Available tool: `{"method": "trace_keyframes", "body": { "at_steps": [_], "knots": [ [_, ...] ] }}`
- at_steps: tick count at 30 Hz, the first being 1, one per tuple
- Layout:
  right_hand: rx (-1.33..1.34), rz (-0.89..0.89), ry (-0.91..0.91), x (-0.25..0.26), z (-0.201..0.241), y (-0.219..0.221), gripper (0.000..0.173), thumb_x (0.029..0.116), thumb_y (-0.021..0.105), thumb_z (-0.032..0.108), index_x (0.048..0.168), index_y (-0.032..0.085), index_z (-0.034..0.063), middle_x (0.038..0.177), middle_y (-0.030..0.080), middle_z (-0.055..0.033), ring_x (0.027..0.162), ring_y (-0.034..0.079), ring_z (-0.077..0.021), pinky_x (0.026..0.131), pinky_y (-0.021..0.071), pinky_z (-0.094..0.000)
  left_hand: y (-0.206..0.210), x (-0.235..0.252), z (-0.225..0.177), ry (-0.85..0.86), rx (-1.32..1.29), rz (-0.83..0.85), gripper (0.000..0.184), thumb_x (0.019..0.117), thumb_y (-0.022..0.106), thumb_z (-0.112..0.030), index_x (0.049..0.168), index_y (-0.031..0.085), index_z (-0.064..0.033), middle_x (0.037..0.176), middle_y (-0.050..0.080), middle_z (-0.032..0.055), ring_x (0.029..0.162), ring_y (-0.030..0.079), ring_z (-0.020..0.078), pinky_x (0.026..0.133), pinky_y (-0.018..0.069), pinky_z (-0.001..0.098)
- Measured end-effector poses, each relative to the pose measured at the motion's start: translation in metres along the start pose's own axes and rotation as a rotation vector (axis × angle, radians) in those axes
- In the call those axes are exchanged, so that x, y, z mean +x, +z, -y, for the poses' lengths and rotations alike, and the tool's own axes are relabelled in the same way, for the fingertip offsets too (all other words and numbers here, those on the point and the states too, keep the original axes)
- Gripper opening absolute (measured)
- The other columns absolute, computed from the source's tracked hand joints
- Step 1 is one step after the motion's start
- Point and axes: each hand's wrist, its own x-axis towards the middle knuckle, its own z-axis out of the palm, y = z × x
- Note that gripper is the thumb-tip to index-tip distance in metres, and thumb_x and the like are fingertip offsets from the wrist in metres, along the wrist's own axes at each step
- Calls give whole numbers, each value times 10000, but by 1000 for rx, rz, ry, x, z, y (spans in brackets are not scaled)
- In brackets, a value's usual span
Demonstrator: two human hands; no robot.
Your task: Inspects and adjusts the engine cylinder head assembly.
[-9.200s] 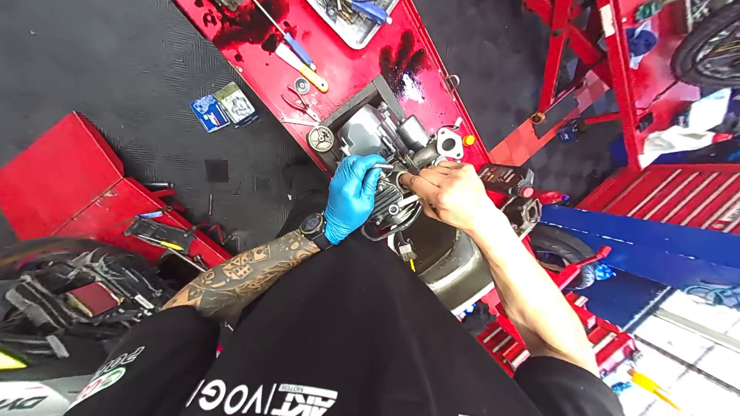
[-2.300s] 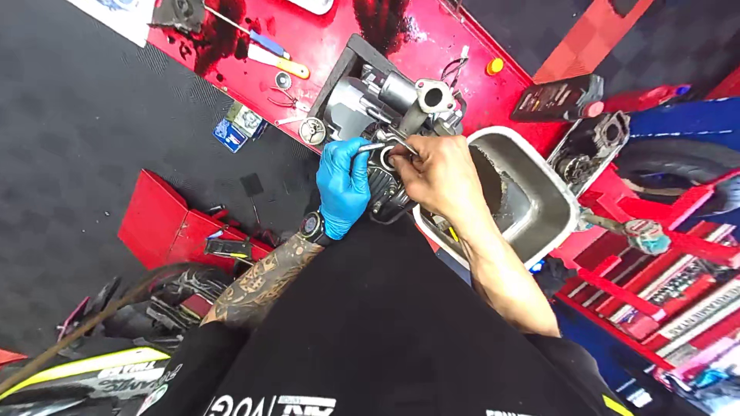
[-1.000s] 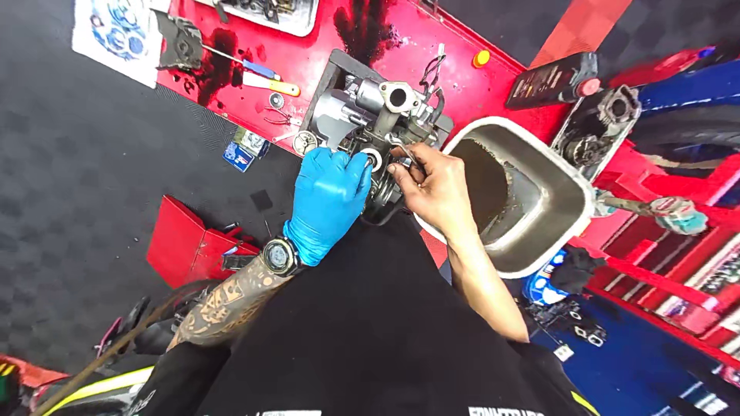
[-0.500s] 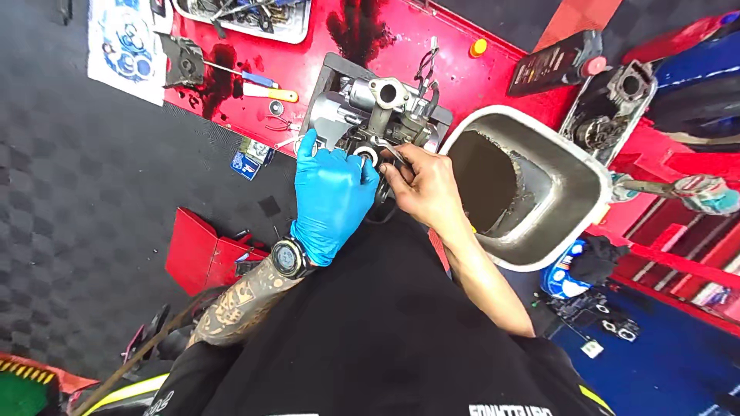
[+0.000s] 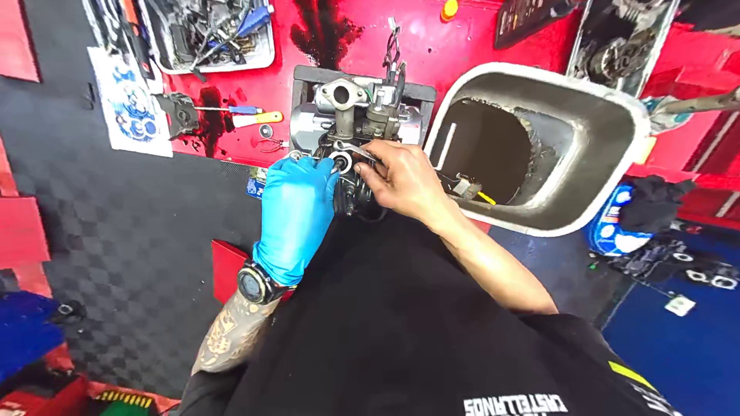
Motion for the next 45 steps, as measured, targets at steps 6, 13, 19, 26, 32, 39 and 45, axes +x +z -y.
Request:
{"method": "trace_keyframes", "body": {
  "at_steps": [6, 13, 19, 26, 32, 39, 45],
  "knots": [
    [17, -18, -9, -2, -2, 2, 208, 982, 620, 274, 1078, 736, 131, 810, 677, -11, 631, 603, -159, 573, 510, -399, -10, 9, 17, 151, 7, 94, 319, 1086, 499, -229, 1227, 718, -45, 1029, 722, 191, 1009, 695, 361, 945, 516, 527],
    [32, -17, -6, -4, -3, 2, 217, 981, 621, 274, 1099, 735, 134, 813, 677, -9, 634, 603, -157, 577, 512, -396, -23, 22, 30, 284, 5, 183, 258, 1054, 538, -132, 1218, 723, -58, 1062, 735, 179, 1031, 707, 362, 930, 547, 529],
    [34, -6, -4, -3, -4, 2, 212, 981, 622, 274, 1102, 734, 141, 810, 673, -3, 622, 593, -149, 565, 505, -395, -26, 25, 30, 352, 62, 197, 244, 1054, 531, -100, 1212, 705, -38, 1034, 730, 177, 1028, 706, 360, 930, 548, 515],
    [25, -6, -17, -2, -4, 2, 216, 978, 622, 266, 1100, 734, 127, 805, 675, -9, 618, 591, -155, 565, 506, -392, -29, 32, 40, 515, 61, 234, 229, 981, 518, 41, 1161, 659, 30, 949, 696, 199, 941, 699, 376, 923, 544, 509],
    [26, -12, -16, -2, -3, 2, 207, 978, 620, 259, 1086, 732, 123, 799, 674, -8, 618, 595, -155, 569, 508, -391, -31, 46, 48, 672, 97, 279, 263, 975, 471, 82, 1166, 650, 50, 980, 706, 211, 1000, 709, 363, 1101, 449, 515],
    [43, -42, -6, -2, -4, 2, 219, 969, 631, 267, 1096, 734, 121, 811, 678, -6, 622, 594, -142, 567, 509, -378, -31, 47, 51, 659, 117, 275, 256, 1001, 487, 42, 1186, 664, 26, 1005, 710, 198, 995, 702, 361, 1024, 498, 505],
    [57, 0, -65, 10, -1, -4, 155, 963, 628, 208, 1026, 742, 125, 769, 657, 12, 601, 572, -121, 558, 500, -359, -21, 29, 49, 542, 116, 188, 226, 1012, 492, 33, 1174, 648, 15, 1002, 692, 208, 962, 687, 382, 1007, 485, 532]
  ]
}}
